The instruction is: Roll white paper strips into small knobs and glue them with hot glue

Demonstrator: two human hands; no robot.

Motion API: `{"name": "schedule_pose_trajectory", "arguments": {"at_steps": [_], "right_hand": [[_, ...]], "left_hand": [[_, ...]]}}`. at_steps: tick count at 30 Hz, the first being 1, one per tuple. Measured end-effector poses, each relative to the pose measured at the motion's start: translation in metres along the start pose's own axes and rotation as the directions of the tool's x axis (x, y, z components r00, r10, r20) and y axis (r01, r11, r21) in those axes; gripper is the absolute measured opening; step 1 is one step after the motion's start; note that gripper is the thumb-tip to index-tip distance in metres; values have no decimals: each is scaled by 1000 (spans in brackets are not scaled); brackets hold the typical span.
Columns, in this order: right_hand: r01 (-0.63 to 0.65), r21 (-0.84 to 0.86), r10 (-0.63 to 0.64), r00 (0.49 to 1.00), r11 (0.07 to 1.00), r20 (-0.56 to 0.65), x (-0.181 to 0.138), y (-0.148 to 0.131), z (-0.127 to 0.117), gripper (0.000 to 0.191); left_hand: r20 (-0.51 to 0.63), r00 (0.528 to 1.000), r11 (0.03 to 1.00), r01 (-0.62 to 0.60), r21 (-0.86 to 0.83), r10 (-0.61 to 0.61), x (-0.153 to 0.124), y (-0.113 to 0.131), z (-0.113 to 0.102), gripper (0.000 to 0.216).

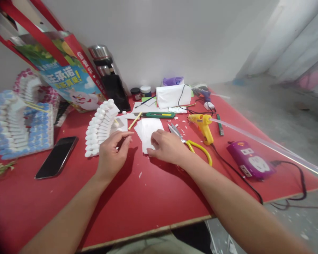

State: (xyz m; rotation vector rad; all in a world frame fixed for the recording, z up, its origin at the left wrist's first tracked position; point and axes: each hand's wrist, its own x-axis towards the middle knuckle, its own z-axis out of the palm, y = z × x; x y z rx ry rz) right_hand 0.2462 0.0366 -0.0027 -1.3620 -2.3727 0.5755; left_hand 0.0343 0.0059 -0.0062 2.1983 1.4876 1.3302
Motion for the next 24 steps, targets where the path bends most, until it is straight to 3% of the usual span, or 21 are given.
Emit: {"name": "schedule_pose_trajectory", "arguments": {"at_steps": [2,5,10,15,19,24], "right_hand": [[15,-17,-15,1000,1000,17,-1,-3,1,18],[24,-33,-23,999,999,24,-2,-4,4,3],[10,-20,-9,1000,1000,9,-2,-2,5,4],[-9,-74,10,1000,997,5,-4,-5,5,22],[1,-103,0,1000,995,19,-4,-5,6,10],[9,-89,-8,1000,996,16,-3,-5,5,14]], "left_hand": [[19,999,1000,-27,11,27,0,-3,1,20],[72,995,996,-75,45,71,-2,-6,6,27],[89,991,993,-101,52,96,-4,-9,14,31],[103,987,992,-124,33,120,-3,-10,19,31],[97,989,993,-114,17,111,-3,-11,23,31],[92,994,998,-64,-7,65,-2,-14,23,31]]}}
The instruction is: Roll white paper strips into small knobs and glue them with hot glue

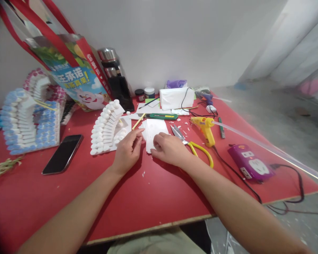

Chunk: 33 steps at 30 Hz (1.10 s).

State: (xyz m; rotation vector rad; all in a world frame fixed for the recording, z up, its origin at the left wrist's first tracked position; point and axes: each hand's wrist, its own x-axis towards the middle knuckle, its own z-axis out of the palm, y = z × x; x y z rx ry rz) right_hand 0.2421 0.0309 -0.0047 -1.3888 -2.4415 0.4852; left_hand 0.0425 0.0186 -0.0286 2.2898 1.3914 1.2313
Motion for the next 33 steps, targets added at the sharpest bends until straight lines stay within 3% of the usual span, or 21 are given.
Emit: {"name": "schedule_pose_trajectory", "arguments": {"at_steps": [4,10,13,19,23,26,33], "right_hand": [[14,-30,-15,1000,999,-11,-1,-1,2,18],[164,-70,-166,986,984,-32,-2,-2,8,14],[108,-51,-111,993,993,-52,0,0,9,14],[1,170,11,998,986,-64,3,1,3,4],[-52,29,53,998,998,-24,2,-6,0,18],[-38,-69,37,999,997,-15,2,-8,3,18],[2,-28,-2,1000,1000,-8,3,-5,1,16]], "left_hand": [[21,1000,999,14,-28,-14,0,1,0,31],[35,999,999,17,-31,-16,0,1,0,31],[34,999,999,23,-28,-22,2,1,-2,30],[19,1000,1000,7,-31,-6,1,-1,-7,31],[16,1000,999,23,-38,-22,1,-5,-11,31],[22,999,999,30,-36,-29,1,-6,-12,31],[65,998,998,25,-55,-21,2,-4,-12,29]]}}
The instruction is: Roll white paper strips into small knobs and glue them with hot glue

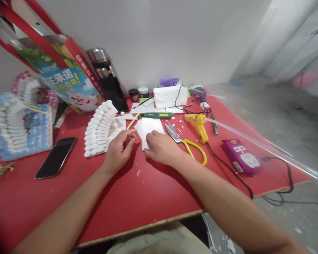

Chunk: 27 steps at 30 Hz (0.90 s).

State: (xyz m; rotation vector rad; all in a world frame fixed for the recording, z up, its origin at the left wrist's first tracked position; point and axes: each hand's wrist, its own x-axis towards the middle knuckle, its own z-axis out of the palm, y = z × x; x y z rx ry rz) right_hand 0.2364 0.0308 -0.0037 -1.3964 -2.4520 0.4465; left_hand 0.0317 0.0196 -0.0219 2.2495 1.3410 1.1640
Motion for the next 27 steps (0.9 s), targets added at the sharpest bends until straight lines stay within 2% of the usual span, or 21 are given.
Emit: {"name": "schedule_pose_trajectory", "arguments": {"at_steps": [4,12,16,21,27], "right_hand": [[-42,25,43,999,999,-22,0,1,1,15],[-67,-119,68,998,991,5,0,-6,6,25],[-51,-107,50,999,993,-11,1,-4,6,16],[-16,-42,13,998,999,-59,1,4,9,16],[-58,7,58,997,998,-49,3,5,8,14]], "left_hand": [[2,1000,1000,-6,-6,6,1,-1,1,29],[36,998,999,-46,-3,46,2,-1,8,27],[60,996,998,-60,1,60,4,-2,12,27],[58,994,996,-93,5,92,4,-4,14,27],[58,993,995,-103,3,103,4,-6,15,27]]}}
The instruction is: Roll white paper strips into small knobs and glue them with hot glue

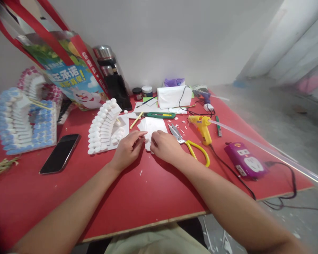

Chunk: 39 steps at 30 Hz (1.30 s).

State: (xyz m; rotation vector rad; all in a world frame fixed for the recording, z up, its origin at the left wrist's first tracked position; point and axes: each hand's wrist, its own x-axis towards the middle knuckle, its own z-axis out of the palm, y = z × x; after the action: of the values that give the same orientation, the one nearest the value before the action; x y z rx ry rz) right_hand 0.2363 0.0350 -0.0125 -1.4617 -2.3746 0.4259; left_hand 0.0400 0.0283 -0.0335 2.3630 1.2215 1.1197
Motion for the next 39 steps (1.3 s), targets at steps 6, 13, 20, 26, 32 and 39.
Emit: {"name": "schedule_pose_trajectory", "arguments": {"at_steps": [6,13,20,26,32,39], "right_hand": [[-9,-46,10,1000,999,20,2,0,0,15],[1,-75,0,1000,997,14,3,-1,2,16],[0,77,3,999,997,-32,5,0,1,12],[25,488,72,981,872,-178,3,5,-21,4],[40,994,47,998,105,-45,-7,1,-48,10],[-40,997,36,998,-70,43,-6,3,-50,10]], "left_hand": [[20,1000,1000,5,-5,-5,0,0,-1,27],[15,1000,1000,7,-4,-7,0,0,0,28],[-5,999,997,50,-59,-51,0,0,-3,28],[-108,979,967,147,-209,-172,2,5,-11,30],[-122,896,761,283,-584,-427,-1,12,-10,59],[159,812,333,397,-855,-561,-3,22,-14,53]]}}
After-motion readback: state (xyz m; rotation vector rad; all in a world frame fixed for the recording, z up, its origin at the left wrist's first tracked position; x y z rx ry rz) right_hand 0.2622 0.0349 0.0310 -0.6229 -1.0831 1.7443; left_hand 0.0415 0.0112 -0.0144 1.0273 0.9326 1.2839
